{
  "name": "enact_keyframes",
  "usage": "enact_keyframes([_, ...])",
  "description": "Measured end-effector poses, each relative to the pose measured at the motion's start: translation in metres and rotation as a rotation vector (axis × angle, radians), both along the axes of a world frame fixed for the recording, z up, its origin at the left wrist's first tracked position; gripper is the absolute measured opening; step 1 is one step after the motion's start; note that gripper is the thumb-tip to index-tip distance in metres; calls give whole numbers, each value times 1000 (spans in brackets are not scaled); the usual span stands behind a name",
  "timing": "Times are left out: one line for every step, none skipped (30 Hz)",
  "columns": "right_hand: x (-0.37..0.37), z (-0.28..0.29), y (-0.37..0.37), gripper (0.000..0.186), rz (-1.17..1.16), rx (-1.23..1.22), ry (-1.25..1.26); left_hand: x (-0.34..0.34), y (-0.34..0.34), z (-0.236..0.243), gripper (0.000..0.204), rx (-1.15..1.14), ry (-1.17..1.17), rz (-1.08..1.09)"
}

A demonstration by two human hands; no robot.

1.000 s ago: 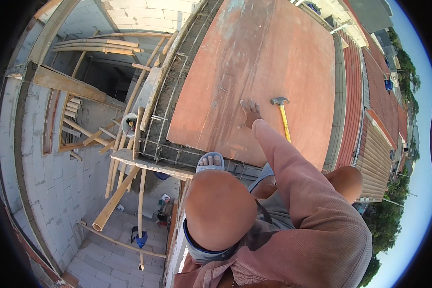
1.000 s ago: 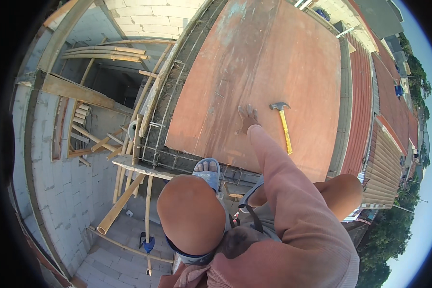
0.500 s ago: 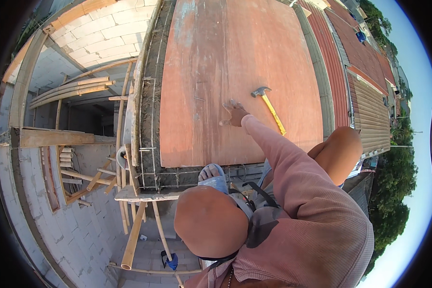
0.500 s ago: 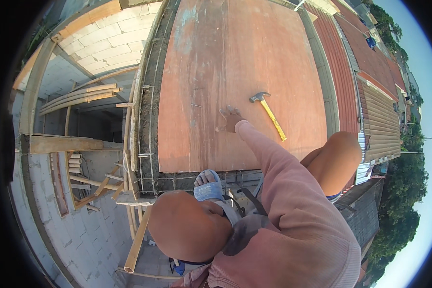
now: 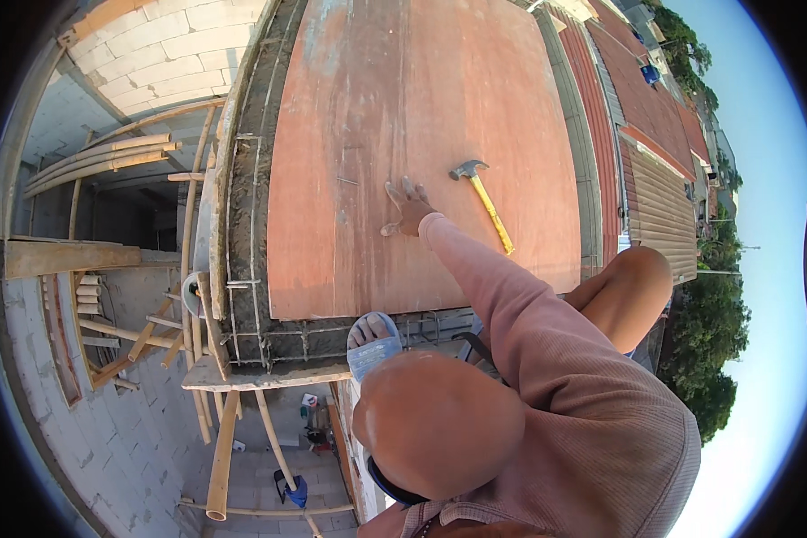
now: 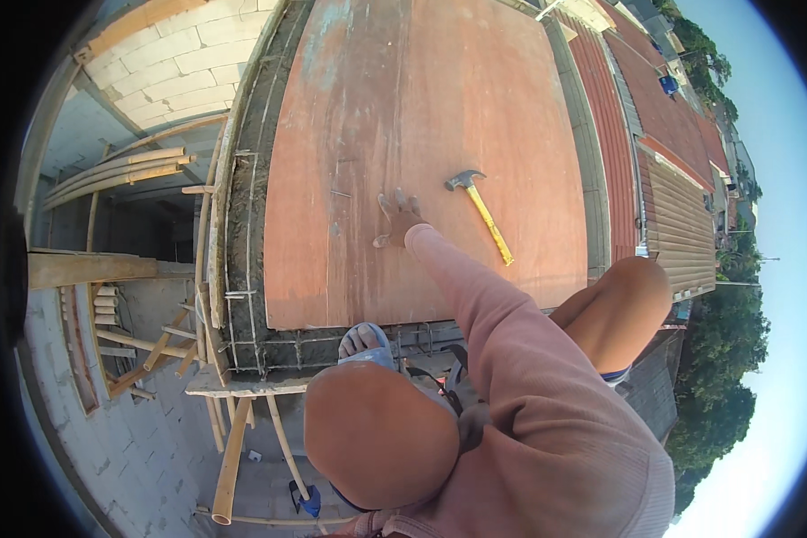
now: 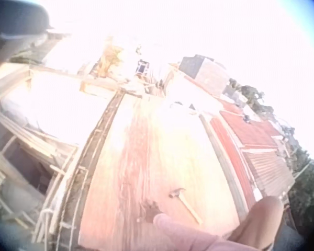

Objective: The person positions a plywood sheet onto a concrete beam and secures it using a hammer, then places metal reinforcement wire on top of the plywood.

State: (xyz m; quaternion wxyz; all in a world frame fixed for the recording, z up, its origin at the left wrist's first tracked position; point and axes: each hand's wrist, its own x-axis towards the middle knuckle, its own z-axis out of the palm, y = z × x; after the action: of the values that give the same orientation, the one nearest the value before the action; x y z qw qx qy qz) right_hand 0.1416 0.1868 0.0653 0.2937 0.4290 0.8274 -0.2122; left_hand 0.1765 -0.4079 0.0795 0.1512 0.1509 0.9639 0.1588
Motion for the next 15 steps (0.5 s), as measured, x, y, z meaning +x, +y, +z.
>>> enact_keyframes([4, 1, 6, 118, -37, 17, 7, -3, 2, -3, 22, 1, 11, -8])
enact_keyframes([9, 2, 11, 114, -29, -21, 20, -6, 5, -4, 22, -1, 18, -18])
enact_keyframes([15, 5, 17, 110, -16, -61, 34, -9, 7, -7, 22, -4, 26, -29])
enact_keyframes([21, 6, 22, 110, -37, -55, 39, -11, 2, -8, 22, -9, 31, -30])
enact_keyframes([26, 9, 27, 107, -34, -113, 72, -15, 3, -10, 22, -18, 37, -34])
enact_keyframes([30, 11, 31, 104, -27, -172, 105, -18, 3, -11, 22, -23, 40, -36])
enact_keyframes([34, 11, 35, 104, -31, -164, 115, -24, 0, -8, 22, -30, 53, -34])
enact_keyframes([38, 11, 38, 100, -8, -162, 156, -27, -2, -7, 22, -29, 64, -32])
enact_keyframes([41, 11, 41, 97, 17, -160, 196, -31, -4, -5, 22, -35, 75, -26])
enact_keyframes([45, 9, 38, 97, 15, -161, 198, -32, -10, -3, 21, -43, 76, -30])
enact_keyframes([48, 7, 33, 95, 54, -107, 169, -35, -14, -4, 21, -47, 78, -29])
enact_keyframes([49, 5, 28, 93, 95, -53, 141, -36, -14, -6, 21, -52, 84, -25])
enact_keyframes([44, 8, 19, 93, 101, -58, 147, -40, -18, -5, 21, -63, 88, -15])
enact_keyframes([39, 15, 9, 92, 73, -35, 104, -41, -23, -2, 21, -70, 88, -9])
enact_keyframes([34, 19, 0, 91, 45, -12, 63, -42, -24, -4, 21, -78, 96, -5])
